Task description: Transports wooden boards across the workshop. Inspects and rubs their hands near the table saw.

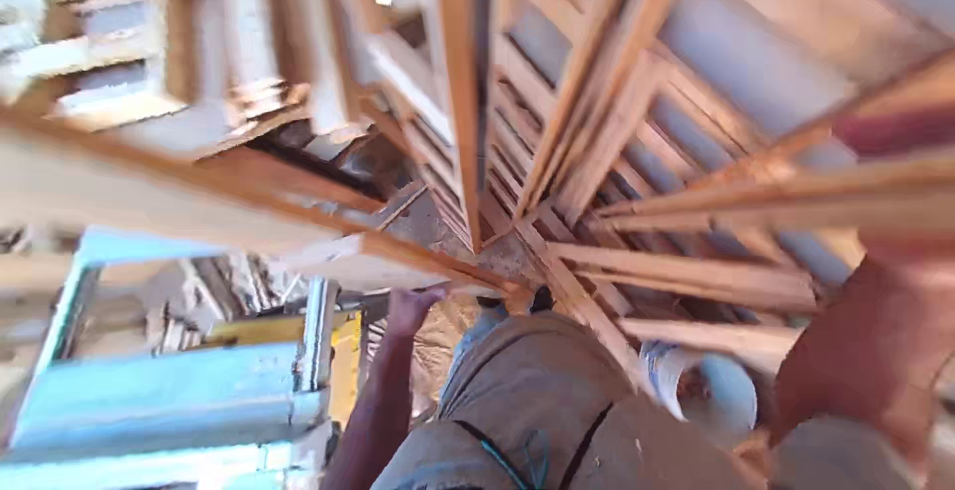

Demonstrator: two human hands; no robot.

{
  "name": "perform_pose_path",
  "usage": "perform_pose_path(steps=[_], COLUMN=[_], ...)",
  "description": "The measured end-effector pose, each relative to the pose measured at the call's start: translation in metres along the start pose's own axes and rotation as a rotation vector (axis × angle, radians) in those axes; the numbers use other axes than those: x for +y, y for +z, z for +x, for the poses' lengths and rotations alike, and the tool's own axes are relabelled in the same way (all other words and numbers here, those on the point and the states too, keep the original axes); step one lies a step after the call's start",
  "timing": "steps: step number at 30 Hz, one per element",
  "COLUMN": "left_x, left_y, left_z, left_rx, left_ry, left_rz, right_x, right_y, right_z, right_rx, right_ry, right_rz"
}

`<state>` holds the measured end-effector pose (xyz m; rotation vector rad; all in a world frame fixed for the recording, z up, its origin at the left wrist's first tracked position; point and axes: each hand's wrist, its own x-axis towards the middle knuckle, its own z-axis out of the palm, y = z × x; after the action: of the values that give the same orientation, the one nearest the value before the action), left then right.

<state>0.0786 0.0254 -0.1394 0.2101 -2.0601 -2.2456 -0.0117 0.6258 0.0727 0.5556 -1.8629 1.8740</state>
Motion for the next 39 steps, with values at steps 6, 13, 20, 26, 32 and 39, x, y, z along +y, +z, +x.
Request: perform_pose_path(steps=[6,13,20,26,32,39], left_x=[-0.009,0.201,0.172,0.179,0.351,0.219], left_y=[0.013,-0.015,-0.062,-0.016,-0.068,-0.053], left_z=[0.01,0.022,0.018,0.044,0.088,0.128], left_rx=[0.205,0.4,0.135,0.296,0.151,0.21], left_ry=[-0.034,0.333,0.529,0.681,0.616,0.559], left_rz=[0.072,0.119,-0.113,-0.092,0.048,-0.296], right_x=[0.043,0.012,0.002,0.037,0.0,0.017], right_y=[0.154,0.234,0.249,0.269,0.25,0.216], right_z=[-0.005,0.033,0.053,0.018,0.01,-0.032], right_rx=[-0.021,-0.049,-0.252,-0.132,-0.25,-0.231], right_ry=[0.043,-0.028,0.144,0.097,0.092,0.265], right_rz=[0.219,-0.062,-0.122,-0.14,-0.29,-0.345])
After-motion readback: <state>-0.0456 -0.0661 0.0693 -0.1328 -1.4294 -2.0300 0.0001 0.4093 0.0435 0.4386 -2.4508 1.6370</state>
